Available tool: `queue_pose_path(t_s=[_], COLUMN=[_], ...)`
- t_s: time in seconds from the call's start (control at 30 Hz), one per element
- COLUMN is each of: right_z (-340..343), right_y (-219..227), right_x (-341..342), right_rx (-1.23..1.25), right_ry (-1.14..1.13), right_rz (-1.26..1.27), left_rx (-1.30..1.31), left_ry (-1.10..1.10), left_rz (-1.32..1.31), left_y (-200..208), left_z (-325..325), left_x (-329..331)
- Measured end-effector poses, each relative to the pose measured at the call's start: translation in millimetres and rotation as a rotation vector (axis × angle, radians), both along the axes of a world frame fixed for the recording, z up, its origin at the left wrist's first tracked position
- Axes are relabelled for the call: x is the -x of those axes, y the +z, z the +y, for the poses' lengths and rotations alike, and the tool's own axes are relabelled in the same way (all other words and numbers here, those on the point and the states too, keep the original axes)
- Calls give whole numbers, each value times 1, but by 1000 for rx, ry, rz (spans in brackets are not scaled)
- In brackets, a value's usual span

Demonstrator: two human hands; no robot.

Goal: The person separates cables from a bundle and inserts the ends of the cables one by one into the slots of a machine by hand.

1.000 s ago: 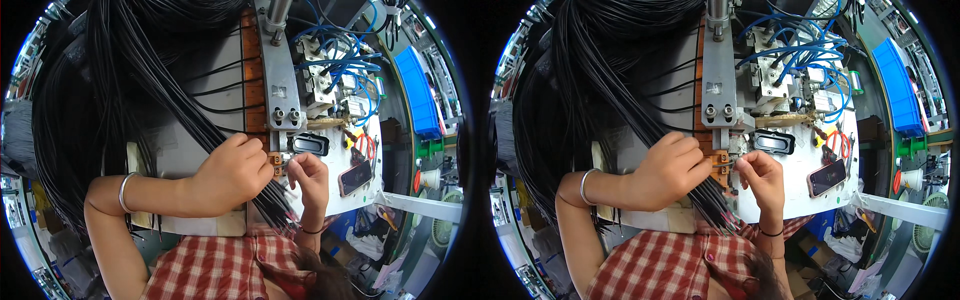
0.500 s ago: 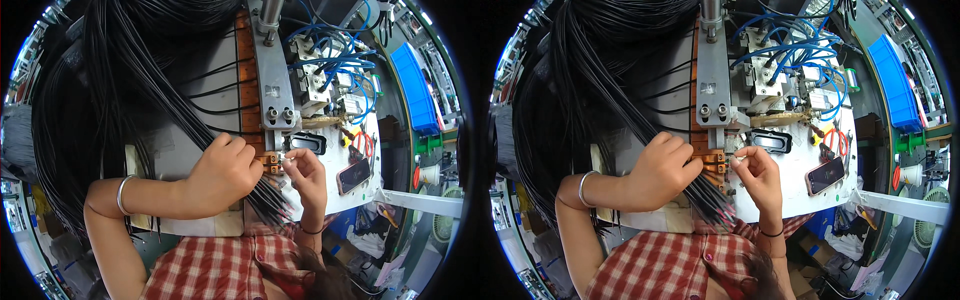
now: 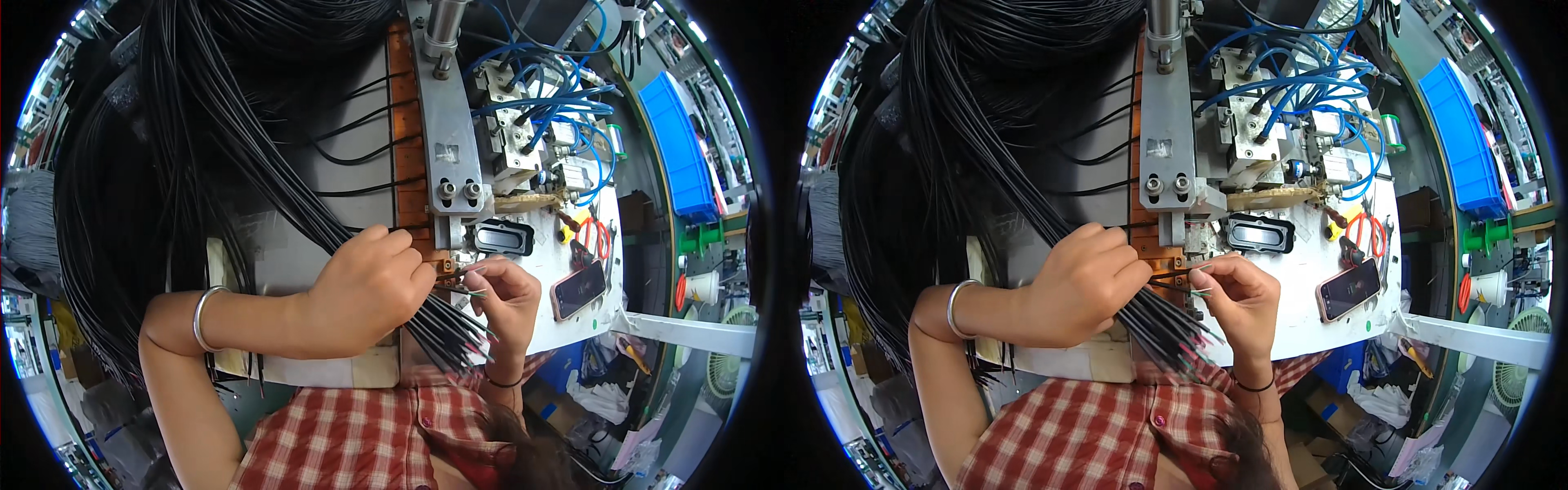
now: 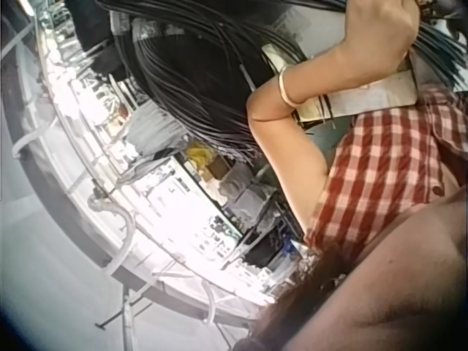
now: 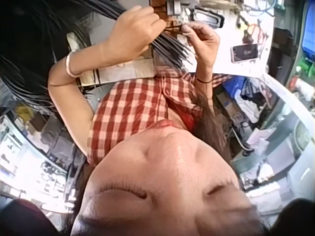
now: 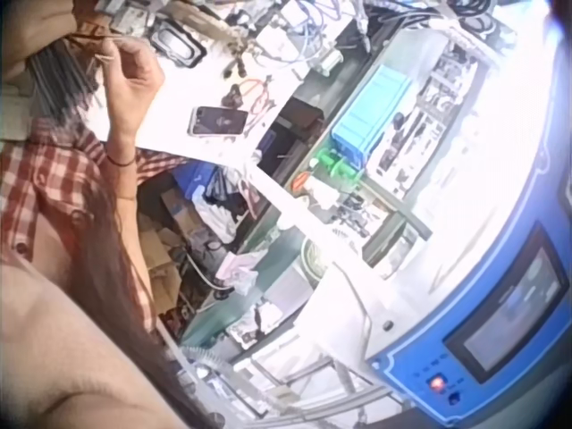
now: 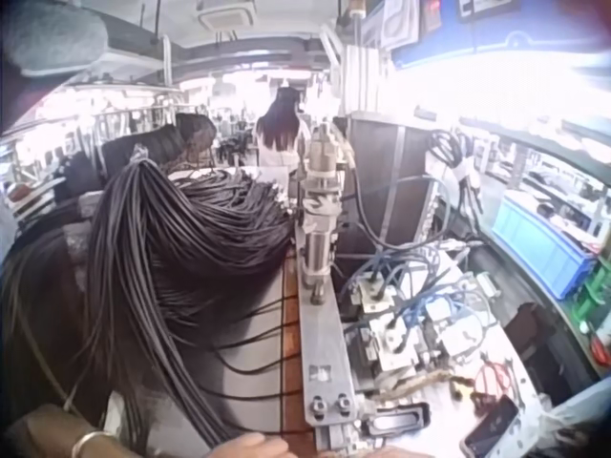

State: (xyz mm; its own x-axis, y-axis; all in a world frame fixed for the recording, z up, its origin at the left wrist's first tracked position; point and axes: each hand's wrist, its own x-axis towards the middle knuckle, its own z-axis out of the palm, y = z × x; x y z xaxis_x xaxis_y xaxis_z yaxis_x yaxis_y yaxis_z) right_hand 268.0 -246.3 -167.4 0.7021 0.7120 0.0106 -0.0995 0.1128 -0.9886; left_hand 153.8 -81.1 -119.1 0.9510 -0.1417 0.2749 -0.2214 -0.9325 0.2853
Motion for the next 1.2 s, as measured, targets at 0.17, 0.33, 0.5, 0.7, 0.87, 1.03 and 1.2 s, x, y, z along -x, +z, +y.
queue_pose_path(t_s=[0.17,0.33,0.5,0.7,0.87,1.03,1.2], right_z=[-2,-3,-4,-4,-6,-10,-6], right_y=[-1,-2,3,4,0,-8,3], right_x=[1,1,4,5,2,-9,-1], right_rx=[51,1,17,19,-61,-287,-122], right_ry=[-60,-26,-56,-59,16,337,210], right_rz=[130,200,-4,-105,6,270,255], left_rx=[-6,41,104,96,80,104,153], left_ry=[14,46,50,71,48,13,-12], left_rz=[6,-32,-20,-34,-42,-46,-33], left_y=[0,2,5,6,6,5,3], left_z=[-1,-1,0,0,0,1,1], left_x=[0,-1,-1,0,-2,-1,-3])
